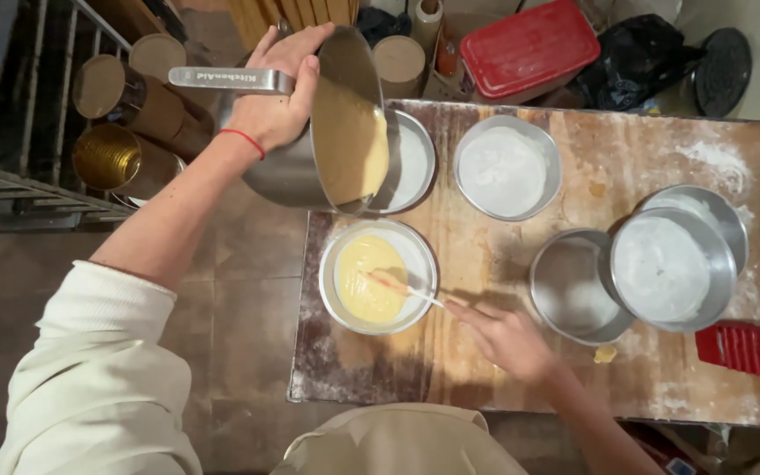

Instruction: Pouring batter into multiple cake pans and weighing them on a scale.

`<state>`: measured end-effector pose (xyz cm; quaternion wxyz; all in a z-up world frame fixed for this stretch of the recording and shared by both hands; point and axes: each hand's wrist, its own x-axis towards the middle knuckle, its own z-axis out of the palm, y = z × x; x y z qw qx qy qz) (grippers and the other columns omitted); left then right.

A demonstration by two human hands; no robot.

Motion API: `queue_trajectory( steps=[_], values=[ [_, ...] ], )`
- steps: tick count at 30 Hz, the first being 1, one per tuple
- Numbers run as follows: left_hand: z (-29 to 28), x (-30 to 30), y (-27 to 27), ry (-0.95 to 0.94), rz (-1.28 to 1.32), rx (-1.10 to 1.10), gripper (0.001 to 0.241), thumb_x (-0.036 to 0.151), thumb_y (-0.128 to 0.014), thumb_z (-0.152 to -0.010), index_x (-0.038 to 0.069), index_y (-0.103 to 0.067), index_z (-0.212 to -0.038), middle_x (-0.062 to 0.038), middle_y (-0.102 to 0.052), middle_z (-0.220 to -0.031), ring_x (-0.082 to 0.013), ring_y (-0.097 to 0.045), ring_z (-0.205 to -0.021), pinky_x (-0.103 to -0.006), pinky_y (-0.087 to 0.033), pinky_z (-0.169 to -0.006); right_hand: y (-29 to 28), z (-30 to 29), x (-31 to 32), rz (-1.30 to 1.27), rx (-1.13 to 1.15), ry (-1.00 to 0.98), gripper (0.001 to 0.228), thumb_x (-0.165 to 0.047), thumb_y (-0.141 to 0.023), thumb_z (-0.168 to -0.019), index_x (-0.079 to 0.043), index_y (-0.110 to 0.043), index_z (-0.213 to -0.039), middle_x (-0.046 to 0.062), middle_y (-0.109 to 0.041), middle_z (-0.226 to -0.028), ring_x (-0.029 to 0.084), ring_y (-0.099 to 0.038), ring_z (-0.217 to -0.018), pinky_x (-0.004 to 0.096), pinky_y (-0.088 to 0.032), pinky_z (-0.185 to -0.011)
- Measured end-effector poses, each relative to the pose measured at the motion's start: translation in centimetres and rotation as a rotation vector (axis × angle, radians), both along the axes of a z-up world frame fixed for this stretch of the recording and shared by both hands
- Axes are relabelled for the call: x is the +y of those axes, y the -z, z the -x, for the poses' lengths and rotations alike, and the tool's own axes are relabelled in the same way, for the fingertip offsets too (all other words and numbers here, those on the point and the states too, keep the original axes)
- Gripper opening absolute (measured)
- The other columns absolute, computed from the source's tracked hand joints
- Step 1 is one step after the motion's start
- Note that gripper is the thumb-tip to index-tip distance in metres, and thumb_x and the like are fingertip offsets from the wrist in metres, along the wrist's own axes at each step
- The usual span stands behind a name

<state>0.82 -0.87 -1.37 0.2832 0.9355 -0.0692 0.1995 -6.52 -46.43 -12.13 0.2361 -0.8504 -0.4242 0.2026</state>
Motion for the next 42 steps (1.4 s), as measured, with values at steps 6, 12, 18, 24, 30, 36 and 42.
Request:
queue_trajectory(
  steps=[6, 12, 18, 24, 30, 36, 42],
  values=[
    [0.5, 0.2, 0.8, 0.004, -0.003, -0.029, 0.051, 0.031, -0.032, -0.111, 0.002, -0.053, -0.148, -0.017, -0.060, -0.147, -0.0341, -0.050, -0.142, -0.0532, -0.024, -0.125, 0.9, -0.2, 0.3, 0.138, 0.044, 0.079, 0.053, -0.018, -0.058, -0.093, -0.027, -0.059, -0.145, 0.012, -0.075, -0.094, 0.024, -0.068, -0.062, 0.038, -0.056, -0.058],
    [0.8, 0.3, 1.4, 0.008, -0.008, -0.032, 0.050, 0.031, -0.033, -0.111, 0.002, -0.053, -0.147, -0.018, -0.059, -0.148, -0.0345, -0.050, -0.142, -0.0538, -0.024, -0.124, 5.2, -2.8, -3.3, -0.174, 0.817, 0.294, 0.043, -0.022, -0.059, -0.103, -0.010, -0.063, -0.144, -0.002, -0.061, -0.072, 0.004, -0.052, -0.061, 0.024, -0.045, -0.055],
    [0.2, -0.3, 1.6, -0.003, -0.029, 0.002, 0.050, 0.029, -0.033, -0.110, 0.003, -0.053, -0.147, -0.017, -0.058, -0.149, -0.0329, -0.049, -0.143, -0.0532, -0.024, -0.124, 1.7, -4.8, -1.5, -0.335, 1.126, 0.415, 0.045, -0.018, -0.061, -0.098, -0.003, -0.064, -0.140, -0.004, -0.052, -0.066, 0.004, -0.038, -0.053, 0.021, -0.028, -0.046],
    [-0.6, -0.4, 1.2, -0.002, -0.021, -0.001, 0.049, 0.029, -0.034, -0.109, 0.003, -0.052, -0.147, -0.016, -0.058, -0.149, -0.0324, -0.049, -0.143, -0.0522, -0.025, -0.125, -3.3, -7.8, 1.3, -0.415, 1.051, 0.511, 0.043, -0.018, -0.061, -0.099, 0.003, -0.064, -0.136, -0.001, -0.061, -0.075, 0.004, -0.050, -0.061, 0.020, -0.035, -0.052],
    [-1.5, -0.3, 0.9, 0.009, -0.051, 0.002, 0.049, 0.030, -0.034, -0.110, 0.004, -0.053, -0.147, -0.017, -0.059, -0.149, -0.0325, -0.049, -0.143, -0.0527, -0.025, -0.125, -6.5, -14.3, 4.4, -0.438, 0.896, 0.422, 0.044, -0.019, -0.057, -0.100, 0.000, -0.066, -0.139, -0.004, -0.057, -0.073, 0.002, -0.039, -0.053, 0.018, -0.027, -0.046],
    [-1.6, -0.2, 1.1, 0.005, -0.096, 0.005, 0.051, 0.031, -0.033, -0.110, 0.004, -0.051, -0.150, -0.018, -0.058, -0.148, -0.0334, -0.049, -0.143, -0.0526, -0.025, -0.125, 0.2, -20.3, 6.5, -0.331, 0.540, 0.328, 0.041, -0.023, -0.061, -0.099, -0.005, -0.068, -0.135, -0.001, -0.066, -0.074, 0.003, -0.052, -0.060, 0.022, -0.041, -0.054],
    [-0.6, 0.4, 0.3, 0.009, -0.075, 0.012, 0.050, 0.031, -0.034, -0.111, 0.006, -0.052, -0.150, -0.016, -0.058, -0.149, -0.0331, -0.049, -0.144, -0.0519, -0.024, -0.126, -0.7, -20.9, 10.5, -0.083, -0.069, 0.221, 0.035, -0.018, -0.061, -0.096, -0.015, -0.073, -0.128, 0.018, -0.074, -0.089, 0.031, -0.072, -0.081, 0.042, -0.055, -0.078]
  ],
)
